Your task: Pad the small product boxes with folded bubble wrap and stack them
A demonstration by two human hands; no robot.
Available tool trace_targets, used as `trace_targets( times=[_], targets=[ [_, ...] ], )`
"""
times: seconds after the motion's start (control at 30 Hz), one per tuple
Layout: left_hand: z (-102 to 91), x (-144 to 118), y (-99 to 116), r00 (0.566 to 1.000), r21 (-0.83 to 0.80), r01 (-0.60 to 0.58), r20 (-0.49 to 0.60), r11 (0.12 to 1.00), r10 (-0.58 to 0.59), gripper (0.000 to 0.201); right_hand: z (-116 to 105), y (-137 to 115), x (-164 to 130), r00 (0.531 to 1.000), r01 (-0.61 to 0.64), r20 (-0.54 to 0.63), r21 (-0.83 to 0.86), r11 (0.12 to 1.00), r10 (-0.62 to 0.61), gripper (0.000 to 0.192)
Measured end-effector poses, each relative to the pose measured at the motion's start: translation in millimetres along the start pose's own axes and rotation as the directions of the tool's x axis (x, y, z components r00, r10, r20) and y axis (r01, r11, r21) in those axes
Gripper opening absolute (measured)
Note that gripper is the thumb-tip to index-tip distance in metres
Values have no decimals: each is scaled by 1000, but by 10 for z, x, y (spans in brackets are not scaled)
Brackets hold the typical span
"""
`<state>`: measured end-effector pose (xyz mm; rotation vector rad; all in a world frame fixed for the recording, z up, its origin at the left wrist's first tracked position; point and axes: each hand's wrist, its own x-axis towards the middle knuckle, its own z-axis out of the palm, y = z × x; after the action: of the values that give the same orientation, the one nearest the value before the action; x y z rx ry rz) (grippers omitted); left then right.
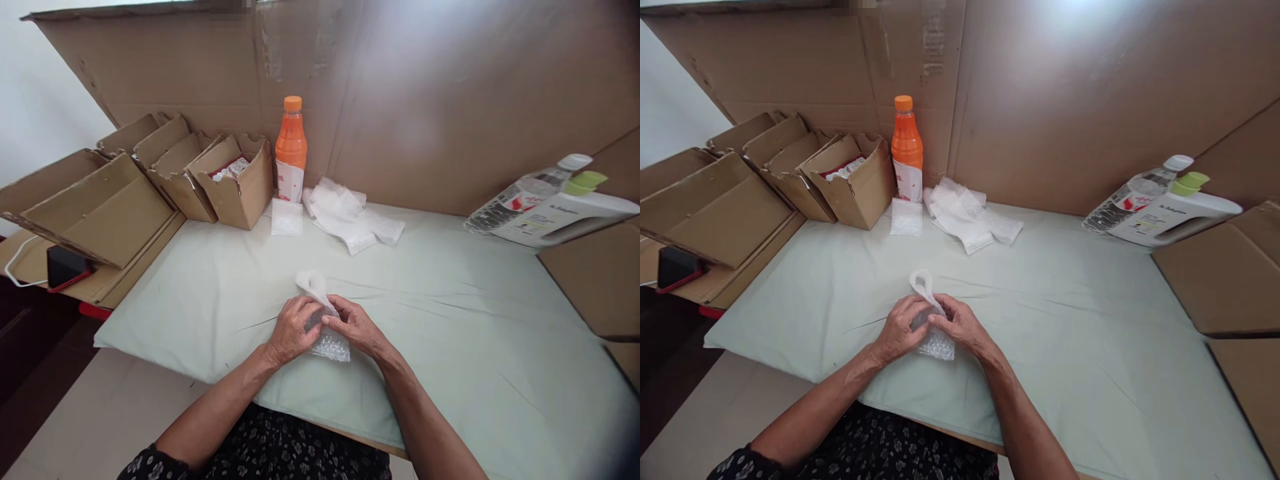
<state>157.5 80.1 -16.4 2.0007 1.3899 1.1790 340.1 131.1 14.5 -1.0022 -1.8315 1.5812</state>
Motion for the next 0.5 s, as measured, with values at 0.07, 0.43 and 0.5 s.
trace_targets(
  times=[0.07, 0.43, 0.5],
  targets=[
    [2, 10, 13, 997, -97, 82, -9, 992, -83, 19, 2, 22, 0, 1000, -2, 6, -17, 1000, 2, 52],
    [-295, 15, -20, 880, -536, 421, 44, 731, -474, 13, -93, -33, -55, 984, -47, 174, 40, 998, 39, 54],
    [-427, -9, -93, 835, -617, 463, 63, 636, -546, 20, -175, -60, -82, 987, -90, 136, 45, 995, 83, 50]
  ],
)
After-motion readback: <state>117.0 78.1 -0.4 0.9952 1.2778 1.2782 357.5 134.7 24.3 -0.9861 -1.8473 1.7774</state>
